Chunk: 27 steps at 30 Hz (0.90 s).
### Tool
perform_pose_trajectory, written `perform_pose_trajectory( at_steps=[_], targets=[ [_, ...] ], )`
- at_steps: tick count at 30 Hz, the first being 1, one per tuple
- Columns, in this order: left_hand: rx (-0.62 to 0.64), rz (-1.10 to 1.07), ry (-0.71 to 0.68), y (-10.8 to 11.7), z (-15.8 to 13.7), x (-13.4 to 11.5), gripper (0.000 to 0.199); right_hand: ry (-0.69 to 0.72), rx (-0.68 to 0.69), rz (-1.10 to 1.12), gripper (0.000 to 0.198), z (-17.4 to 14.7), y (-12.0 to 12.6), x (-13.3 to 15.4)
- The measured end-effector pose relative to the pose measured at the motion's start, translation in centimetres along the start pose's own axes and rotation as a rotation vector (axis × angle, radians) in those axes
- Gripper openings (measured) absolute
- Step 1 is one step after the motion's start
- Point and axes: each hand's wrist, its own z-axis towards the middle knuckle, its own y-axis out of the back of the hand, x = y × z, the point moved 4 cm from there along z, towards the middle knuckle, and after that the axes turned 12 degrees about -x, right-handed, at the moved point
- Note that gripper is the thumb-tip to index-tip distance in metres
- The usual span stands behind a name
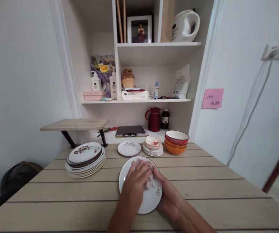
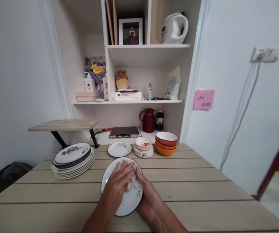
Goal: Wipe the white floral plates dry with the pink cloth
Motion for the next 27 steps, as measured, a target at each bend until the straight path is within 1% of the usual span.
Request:
perform_pose_trajectory(
  at_steps=[3,5,7,10,12,14,17,20,23,25,27],
  targets=[
    [0.006,0.175,0.107,0.9,-0.2,1.3,0.051,-0.012,-0.043,-0.011,0.046,-0.1,-0.4,-0.9],
    [-0.013,0.257,0.148,1.3,-0.3,1.8,0.048,-0.007,-0.071,-0.007,0.048,-0.1,-0.3,-0.6],
    [-0.028,0.308,0.138,1.3,-0.5,1.9,0.043,0.026,-0.093,0.008,0.049,0.0,-0.1,0.4],
    [-0.036,0.336,0.083,0.4,-0.7,1.5,0.041,0.107,-0.143,0.034,0.052,0.1,0.5,2.5],
    [-0.059,0.327,0.049,-0.2,-0.8,0.5,0.041,0.162,-0.140,0.055,0.051,0.0,0.7,3.6],
    [-0.083,0.282,0.001,-0.7,-0.7,-0.8,0.042,0.192,-0.101,0.073,0.049,-0.2,0.7,4.3],
    [-0.071,0.140,-0.076,-1.1,-0.4,-2.9,0.046,0.162,-0.095,0.065,0.048,-0.5,0.7,4.1],
    [-0.055,0.029,-0.088,-1.1,-0.1,-3.7,0.048,0.120,-0.135,0.034,0.045,-0.6,0.6,3.1],
    [-0.062,0.033,-0.042,-0.6,0.2,-2.9,0.047,0.103,-0.103,0.016,0.045,-0.6,0.1,1.8],
    [-0.062,0.107,0.046,-0.2,0.2,-1.5,0.049,0.092,-0.073,0.000,0.046,-0.5,-0.2,1.0],
    [-0.068,0.224,0.175,0.4,0.0,0.1,0.048,0.061,-0.066,-0.022,0.048,-0.3,-0.4,0.2]
  ],
)
